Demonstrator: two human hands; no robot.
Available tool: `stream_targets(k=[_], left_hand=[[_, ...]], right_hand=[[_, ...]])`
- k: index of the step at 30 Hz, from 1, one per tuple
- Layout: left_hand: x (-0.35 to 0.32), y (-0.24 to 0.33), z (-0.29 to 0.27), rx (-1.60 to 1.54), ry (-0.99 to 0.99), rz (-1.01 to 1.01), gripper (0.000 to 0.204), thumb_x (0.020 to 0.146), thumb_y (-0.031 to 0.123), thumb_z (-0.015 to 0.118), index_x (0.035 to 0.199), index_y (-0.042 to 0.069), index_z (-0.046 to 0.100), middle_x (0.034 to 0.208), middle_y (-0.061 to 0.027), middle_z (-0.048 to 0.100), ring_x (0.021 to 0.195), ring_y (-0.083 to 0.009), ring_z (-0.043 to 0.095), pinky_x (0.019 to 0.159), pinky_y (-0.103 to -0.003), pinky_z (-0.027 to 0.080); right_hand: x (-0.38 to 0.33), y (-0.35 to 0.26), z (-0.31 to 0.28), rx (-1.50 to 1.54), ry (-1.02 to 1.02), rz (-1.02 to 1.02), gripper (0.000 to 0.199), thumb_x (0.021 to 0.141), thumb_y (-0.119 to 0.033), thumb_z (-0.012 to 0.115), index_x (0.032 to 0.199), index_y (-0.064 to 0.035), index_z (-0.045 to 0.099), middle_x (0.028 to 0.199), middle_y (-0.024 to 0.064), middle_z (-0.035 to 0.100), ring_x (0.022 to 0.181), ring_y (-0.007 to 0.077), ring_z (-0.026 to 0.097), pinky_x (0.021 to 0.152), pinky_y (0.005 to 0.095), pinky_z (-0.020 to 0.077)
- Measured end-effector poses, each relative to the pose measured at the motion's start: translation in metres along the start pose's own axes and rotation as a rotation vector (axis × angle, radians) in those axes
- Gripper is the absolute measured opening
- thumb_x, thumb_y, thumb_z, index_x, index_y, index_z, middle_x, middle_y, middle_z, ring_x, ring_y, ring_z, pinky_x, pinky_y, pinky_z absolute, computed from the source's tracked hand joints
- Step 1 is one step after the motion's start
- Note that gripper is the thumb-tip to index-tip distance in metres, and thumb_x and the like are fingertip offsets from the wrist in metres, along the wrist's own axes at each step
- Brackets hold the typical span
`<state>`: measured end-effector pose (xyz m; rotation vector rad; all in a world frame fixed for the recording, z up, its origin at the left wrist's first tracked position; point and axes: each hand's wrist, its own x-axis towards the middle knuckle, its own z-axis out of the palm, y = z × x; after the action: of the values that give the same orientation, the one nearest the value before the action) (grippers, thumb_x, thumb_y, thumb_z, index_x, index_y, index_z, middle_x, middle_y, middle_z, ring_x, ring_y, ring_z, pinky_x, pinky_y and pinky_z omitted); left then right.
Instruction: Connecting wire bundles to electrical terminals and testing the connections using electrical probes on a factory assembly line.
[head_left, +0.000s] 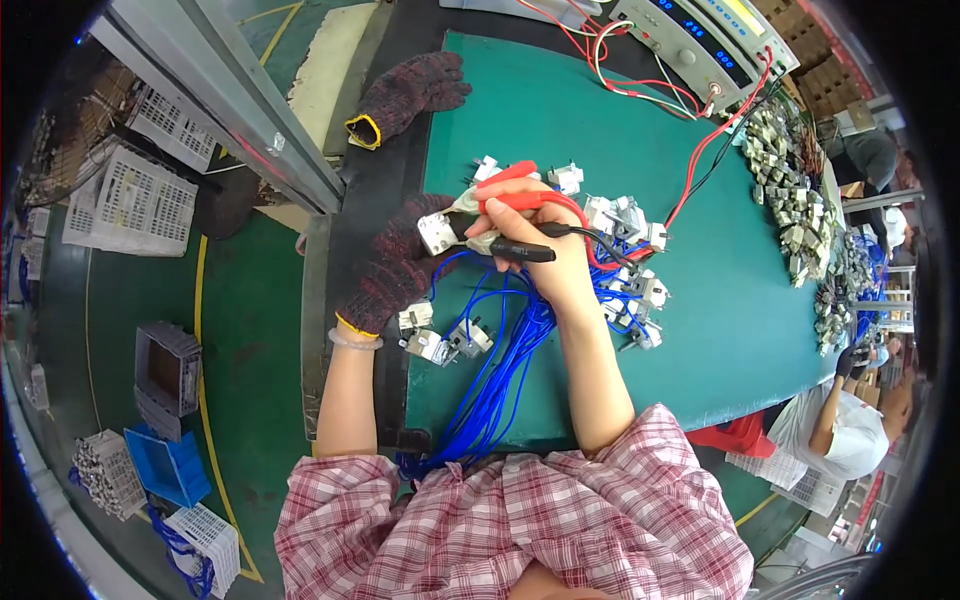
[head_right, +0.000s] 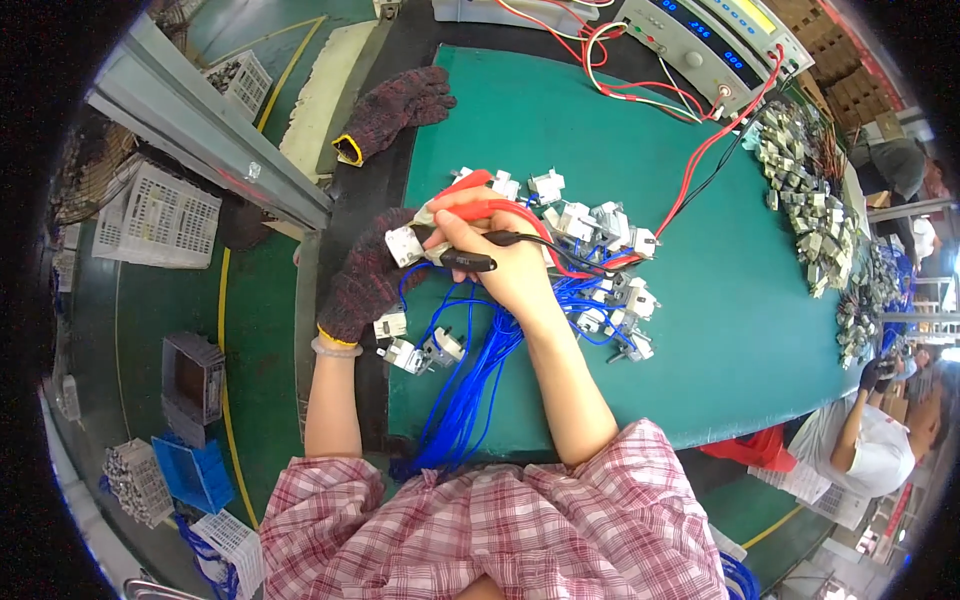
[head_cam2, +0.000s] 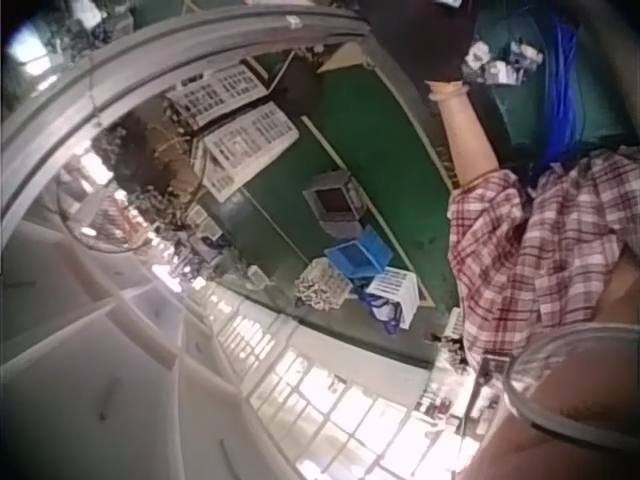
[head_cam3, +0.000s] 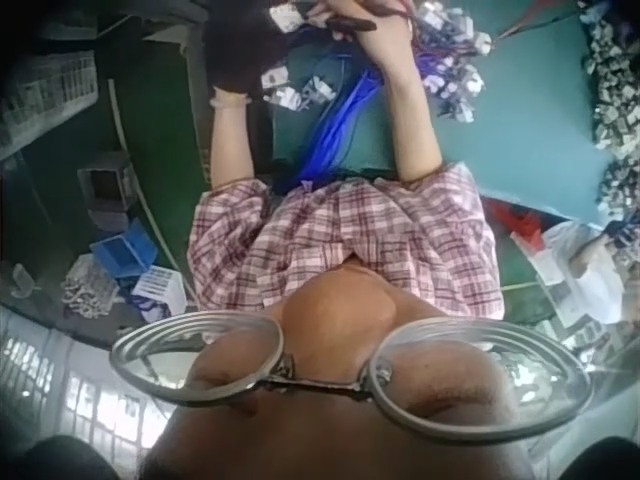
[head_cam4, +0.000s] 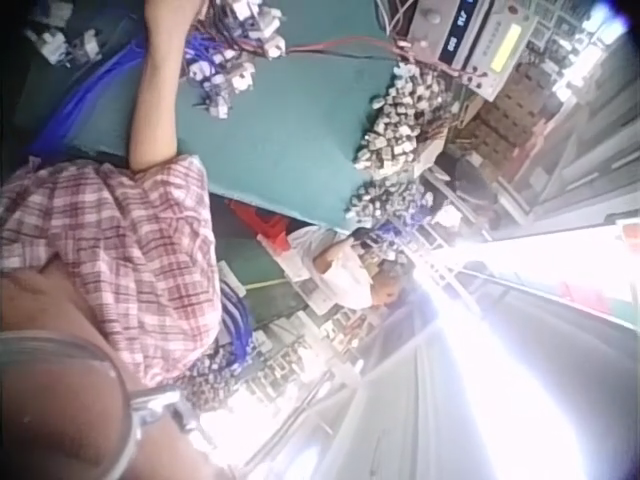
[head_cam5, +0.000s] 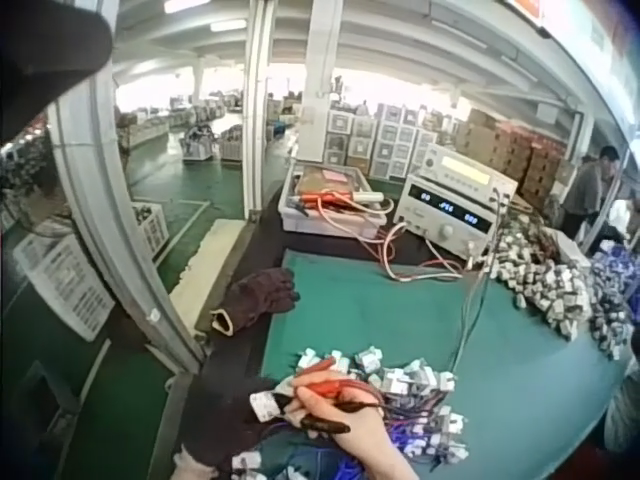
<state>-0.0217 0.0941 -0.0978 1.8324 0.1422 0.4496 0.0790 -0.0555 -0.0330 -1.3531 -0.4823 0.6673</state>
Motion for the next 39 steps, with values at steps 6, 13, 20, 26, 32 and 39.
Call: stream_targets(k=[6, 13, 20, 26, 32, 39], left_hand=[[-0.005, -0.011, -0.008, 0.254, -0.043, -0.014, 0.05, 0.075, 0.01, 0.077, 0.12, 0.006, 0.055, 0.107, -0.0129, 0.064, 0.097, -0.0254, 0.064, 0.081, -0.036, 0.051], [-0.008, -0.001, -0.009, 0.218, -0.052, -0.114, 0.058, 0.072, 0.015, 0.08, 0.123, 0.005, 0.054, 0.107, -0.0133, 0.065, 0.099, -0.0255, 0.064, 0.083, -0.037, 0.051], [-0.002, 0.008, -0.008, 0.181, -0.048, -0.171, 0.061, 0.07, 0.013, 0.081, 0.123, 0.004, 0.053, 0.106, -0.0128, 0.065, 0.099, -0.0244, 0.064, 0.084, -0.035, 0.051], [-0.003, -0.025, -0.005, -0.018, -0.048, -0.042, 0.056, 0.072, 0.004, 0.075, 0.123, 0.003, 0.054, 0.108, -0.0132, 0.064, 0.102, -0.0214, 0.062, 0.086, -0.034, 0.049], [-0.011, -0.014, -0.008, 0.206, -0.076, -0.096, 0.059, 0.077, 0.0, 0.067, 0.132, 0.003, 0.045, 0.124, -0.0144, 0.056, 0.114, -0.0239, 0.054, 0.095, -0.034, 0.042], [-0.001, -0.02, 0.0, 0.16, -0.02, -0.085, 0.053, 0.075, -0.001, 0.07, 0.124, 0.003, 0.051, 0.113, -0.0127, 0.062, 0.103, -0.0224, 0.061, 0.087, -0.033, 0.048]], right_hand=[[0.005, -0.005, 0.004, -0.084, -0.074, 0.018, 0.018, 0.092, -0.016, 0.059, 0.1, -0.0015, 0.065, 0.076, 0.0079, 0.069, 0.05, 0.0061, 0.052, 0.044, 0.0184, 0.0367], [0.007, 0.01, 0.005, 0.002, -0.157, 0.048, 0.013, 0.091, -0.012, 0.061, 0.099, -0.0025, 0.063, 0.081, 0.0046, 0.067, 0.075, 0.0103, 0.062, 0.066, 0.0227, 0.0477], [0.007, 0.012, 0.009, -0.023, -0.171, -0.093, 0.013, 0.089, -0.002, 0.061, 0.101, 0.0015, 0.063, 0.087, 0.008, 0.066, 0.081, 0.0148, 0.064, 0.074, 0.027, 0.0504], [-0.002, 0.015, 0.008, -0.23, -0.126, -0.167, 0.014, 0.087, -0.004, 0.064, 0.1, -0.0035, 0.065, 0.086, 0.002, 0.065, 0.078, 0.0072, 0.06, 0.07, 0.0234, 0.0485], [-0.001, 0.014, 0.011, -0.312, -0.102, -0.194, 0.01, 0.084, -0.01, 0.067, 0.093, -0.0072, 0.064, 0.071, 0.0013, 0.061, 0.063, 0.008, 0.058, 0.057, 0.0242, 0.0441], [0.002, 0.007, 0.01, -0.382, -0.054, -0.252, 0.008, 0.081, -0.009, 0.067, 0.081, -0.0028, 0.062, 0.074, 0.0052, 0.061, 0.063, 0.0159, 0.061, 0.06, 0.0281, 0.0463]])
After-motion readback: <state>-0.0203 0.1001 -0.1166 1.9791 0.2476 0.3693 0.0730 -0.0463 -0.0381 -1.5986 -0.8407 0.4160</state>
